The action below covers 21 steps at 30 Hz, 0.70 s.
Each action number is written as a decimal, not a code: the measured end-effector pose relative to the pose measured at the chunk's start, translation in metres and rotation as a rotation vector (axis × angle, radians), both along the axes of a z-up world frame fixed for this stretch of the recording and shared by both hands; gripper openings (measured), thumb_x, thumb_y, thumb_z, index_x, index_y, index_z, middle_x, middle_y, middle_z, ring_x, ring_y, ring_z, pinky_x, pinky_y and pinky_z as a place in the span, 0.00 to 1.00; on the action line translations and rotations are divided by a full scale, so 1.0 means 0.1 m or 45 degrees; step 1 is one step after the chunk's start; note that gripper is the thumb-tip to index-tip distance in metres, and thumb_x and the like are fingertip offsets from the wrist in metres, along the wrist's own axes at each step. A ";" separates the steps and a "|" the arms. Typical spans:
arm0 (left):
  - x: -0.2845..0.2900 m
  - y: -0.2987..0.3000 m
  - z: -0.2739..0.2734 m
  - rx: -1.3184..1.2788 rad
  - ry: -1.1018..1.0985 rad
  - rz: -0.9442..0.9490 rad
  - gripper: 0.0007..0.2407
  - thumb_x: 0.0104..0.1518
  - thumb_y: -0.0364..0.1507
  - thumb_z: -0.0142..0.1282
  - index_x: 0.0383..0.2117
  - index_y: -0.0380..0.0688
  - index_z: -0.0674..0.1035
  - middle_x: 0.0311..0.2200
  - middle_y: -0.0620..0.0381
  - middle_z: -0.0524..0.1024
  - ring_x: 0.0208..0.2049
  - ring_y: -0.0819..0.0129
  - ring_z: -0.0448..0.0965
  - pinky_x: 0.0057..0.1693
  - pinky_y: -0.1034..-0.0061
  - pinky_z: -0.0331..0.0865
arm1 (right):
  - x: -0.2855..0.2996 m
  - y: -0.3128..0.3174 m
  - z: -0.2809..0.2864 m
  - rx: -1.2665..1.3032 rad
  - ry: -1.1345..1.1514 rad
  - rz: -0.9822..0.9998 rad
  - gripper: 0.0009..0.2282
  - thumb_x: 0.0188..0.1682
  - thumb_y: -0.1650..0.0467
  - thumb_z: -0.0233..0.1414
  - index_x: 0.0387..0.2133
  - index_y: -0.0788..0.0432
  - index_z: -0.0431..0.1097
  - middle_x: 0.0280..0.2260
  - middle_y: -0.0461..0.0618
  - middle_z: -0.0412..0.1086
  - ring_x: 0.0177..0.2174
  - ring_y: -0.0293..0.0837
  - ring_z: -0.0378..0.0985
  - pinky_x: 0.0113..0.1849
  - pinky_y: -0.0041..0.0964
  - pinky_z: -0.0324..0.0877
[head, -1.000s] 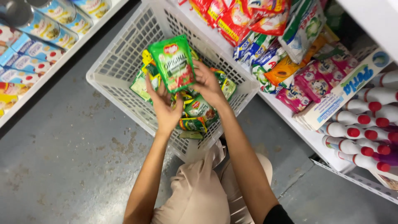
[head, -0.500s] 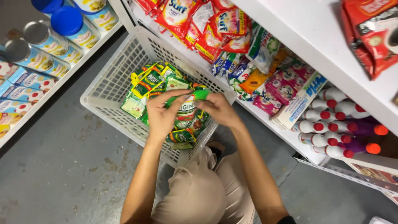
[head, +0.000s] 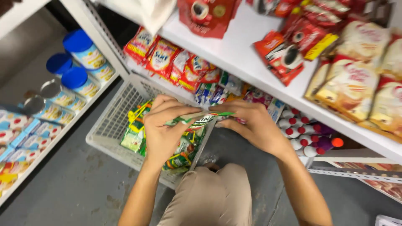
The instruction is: Restocking and organizing food packets from a basket onto grocery store shelves.
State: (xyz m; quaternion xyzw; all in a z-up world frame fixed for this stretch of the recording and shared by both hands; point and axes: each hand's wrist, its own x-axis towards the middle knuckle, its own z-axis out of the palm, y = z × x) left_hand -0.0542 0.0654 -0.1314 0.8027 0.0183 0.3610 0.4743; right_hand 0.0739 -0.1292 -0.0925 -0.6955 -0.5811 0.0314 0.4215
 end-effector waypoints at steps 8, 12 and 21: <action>0.57 -0.74 1.19 -0.027 -0.304 -0.396 0.13 0.46 0.17 0.64 0.38 0.41 0.86 0.35 0.56 0.84 0.38 0.67 0.80 0.47 0.75 0.72 | 0.00 -0.98 0.94 -0.128 0.054 -0.682 0.07 0.43 0.74 0.60 0.34 0.63 0.80 0.28 0.51 0.81 0.24 0.41 0.82 0.29 0.34 0.74; 0.86 -1.15 1.72 -0.253 -0.425 -0.680 0.08 0.56 0.19 0.65 0.41 0.39 0.85 0.37 0.57 0.82 0.40 0.72 0.81 0.48 0.80 0.73 | -0.04 -1.41 1.36 0.011 -0.072 -0.845 0.05 0.43 0.74 0.60 0.32 0.64 0.80 0.25 0.50 0.81 0.23 0.37 0.82 0.27 0.32 0.74; 1.21 -1.60 2.94 -0.188 -0.361 -1.058 0.10 0.66 0.29 0.56 0.43 0.32 0.81 0.32 0.52 0.77 0.33 0.70 0.74 0.41 0.78 0.71 | 0.08 -2.36 2.21 0.125 -0.356 -1.081 0.04 0.46 0.71 0.62 0.31 0.59 0.83 0.23 0.42 0.79 0.23 0.33 0.79 0.26 0.28 0.73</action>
